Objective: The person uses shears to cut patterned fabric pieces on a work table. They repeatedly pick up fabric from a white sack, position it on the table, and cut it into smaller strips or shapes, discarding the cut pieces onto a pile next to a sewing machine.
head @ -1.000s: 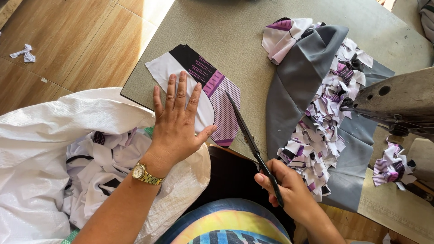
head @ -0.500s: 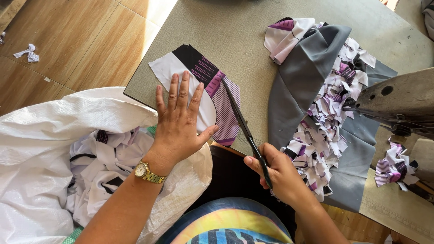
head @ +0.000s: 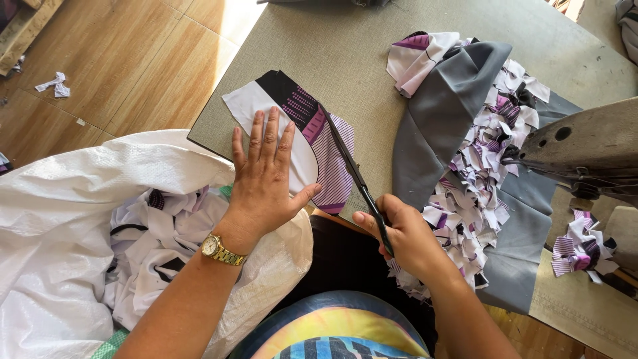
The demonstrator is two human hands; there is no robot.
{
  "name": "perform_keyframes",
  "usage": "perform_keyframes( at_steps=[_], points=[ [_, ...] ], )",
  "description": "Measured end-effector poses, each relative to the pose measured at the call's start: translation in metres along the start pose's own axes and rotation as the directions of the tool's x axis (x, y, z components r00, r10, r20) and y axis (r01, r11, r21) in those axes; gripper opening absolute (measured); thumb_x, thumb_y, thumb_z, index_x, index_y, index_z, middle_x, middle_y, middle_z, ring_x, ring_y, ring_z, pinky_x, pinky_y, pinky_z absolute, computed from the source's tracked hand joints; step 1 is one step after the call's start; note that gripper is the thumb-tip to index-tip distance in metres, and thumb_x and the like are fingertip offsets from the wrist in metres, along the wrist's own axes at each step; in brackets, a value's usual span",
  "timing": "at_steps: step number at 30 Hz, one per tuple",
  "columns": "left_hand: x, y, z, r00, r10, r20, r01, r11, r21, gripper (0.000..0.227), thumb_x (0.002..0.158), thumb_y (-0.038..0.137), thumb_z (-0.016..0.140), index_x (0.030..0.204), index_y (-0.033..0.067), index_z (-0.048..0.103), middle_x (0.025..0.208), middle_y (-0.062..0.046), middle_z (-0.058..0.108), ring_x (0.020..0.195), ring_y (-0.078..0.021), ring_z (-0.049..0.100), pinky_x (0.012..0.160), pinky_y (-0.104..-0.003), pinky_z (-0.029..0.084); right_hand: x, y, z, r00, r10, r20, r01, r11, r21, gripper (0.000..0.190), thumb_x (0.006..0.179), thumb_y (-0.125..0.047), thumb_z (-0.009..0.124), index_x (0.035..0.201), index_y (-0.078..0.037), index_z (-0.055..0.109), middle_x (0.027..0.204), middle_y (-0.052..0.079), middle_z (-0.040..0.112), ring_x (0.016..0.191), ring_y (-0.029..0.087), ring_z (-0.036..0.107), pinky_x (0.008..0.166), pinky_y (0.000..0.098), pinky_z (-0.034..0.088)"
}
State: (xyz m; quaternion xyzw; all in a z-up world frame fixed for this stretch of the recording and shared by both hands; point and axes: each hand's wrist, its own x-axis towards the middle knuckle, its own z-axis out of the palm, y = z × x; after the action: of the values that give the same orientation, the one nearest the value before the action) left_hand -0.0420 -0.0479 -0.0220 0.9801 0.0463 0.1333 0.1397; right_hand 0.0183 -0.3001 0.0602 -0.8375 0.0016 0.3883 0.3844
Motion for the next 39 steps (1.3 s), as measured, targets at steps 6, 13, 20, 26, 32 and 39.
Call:
perform_keyframes(
  at_steps=[6, 13, 20, 26, 32, 39],
  points=[
    [0.002, 0.003, 0.006, 0.996, -0.077, 0.047, 0.074, 0.996, 0.055, 0.12, 0.091, 0.082, 0.064, 0.176, 0.0079, 0.021, 0.183, -0.024, 0.007, 0.17, -0.0423, 0.007, 0.132, -0.069, 0.005, 0.021, 0.014, -0.012, 0.997, -0.017, -0.079, 0.026, 0.993, 0.113, 0.039, 0.1, -0.036, 0.081, 0.086, -0.011, 0.054, 0.065, 0.002, 0.048, 0.045, 0.014, 0.057, 0.038, 0.0278, 0.042],
    [0.009, 0.002, 0.008, 0.956, -0.238, -0.17, 0.252, 0.965, 0.068, 0.085, 0.106, 0.064, 0.056, 0.162, 0.0004, 0.048, 0.162, -0.027, 0.037, 0.143, -0.0445, 0.034, 0.115, -0.063, 0.019, -0.013, 0.043, -0.035, 0.948, -0.279, -0.155, 0.315, 0.895, 0.316, 0.034, 0.101, -0.03, 0.076, 0.091, 0.001, 0.068, 0.051, 0.015, 0.056, 0.041, 0.023, 0.06, 0.036, 0.0321, 0.05],
    [0.001, 0.012, -0.001, 0.989, -0.06, -0.136, 0.055, 0.998, -0.04, 0.047, 0.101, 0.038, 0.069, 0.142, 0.0171, 0.063, 0.155, -0.017, 0.049, 0.146, -0.0441, 0.044, 0.122, -0.066, 0.033, -0.061, 0.096, -0.043, 0.965, -0.235, 0.112, 0.181, 0.915, 0.36, 0.045, 0.098, -0.044, 0.067, 0.107, 0.0, 0.069, 0.075, 0.009, 0.062, 0.059, 0.018, 0.063, 0.05, 0.0334, 0.058],
    [-0.001, 0.021, 0.007, 0.949, -0.222, -0.225, 0.215, 0.975, -0.054, 0.069, 0.092, 0.044, 0.079, 0.146, 0.0085, 0.054, 0.16, -0.023, 0.044, 0.151, -0.0467, 0.039, 0.122, -0.071, 0.032, -0.082, 0.115, -0.026, 0.986, 0.091, 0.142, -0.12, 0.971, 0.207, 0.028, 0.1, -0.034, 0.071, 0.102, -0.006, 0.066, 0.072, 0.011, 0.067, 0.059, 0.022, 0.07, 0.056, 0.0316, 0.051],
    [0.006, 0.029, 0.012, 0.927, -0.277, -0.253, 0.267, 0.961, -0.074, 0.063, 0.1, 0.045, 0.072, 0.146, 0.0081, 0.051, 0.156, -0.023, 0.047, 0.145, -0.0453, 0.044, 0.122, -0.065, 0.034, -0.076, 0.092, -0.011, 0.97, 0.028, 0.24, -0.071, 0.982, 0.174, 0.038, 0.095, -0.041, 0.072, 0.103, -0.005, 0.067, 0.076, 0.009, 0.061, 0.059, 0.02, 0.067, 0.058, 0.0323, 0.053],
    [-0.002, 0.039, 0.012, 0.913, -0.337, -0.229, 0.321, 0.941, -0.108, 0.073, 0.095, 0.044, 0.076, 0.15, 0.008, 0.046, 0.163, -0.024, 0.039, 0.154, -0.0488, 0.036, 0.126, -0.07, 0.027, -0.056, 0.066, 0.005, 0.994, -0.009, 0.108, 0.004, 0.999, 0.042, 0.034, 0.098, -0.042, 0.069, 0.094, -0.009, 0.06, 0.063, 0.009, 0.068, 0.057, 0.019, 0.067, 0.062, 0.0325, 0.052]
  ],
)
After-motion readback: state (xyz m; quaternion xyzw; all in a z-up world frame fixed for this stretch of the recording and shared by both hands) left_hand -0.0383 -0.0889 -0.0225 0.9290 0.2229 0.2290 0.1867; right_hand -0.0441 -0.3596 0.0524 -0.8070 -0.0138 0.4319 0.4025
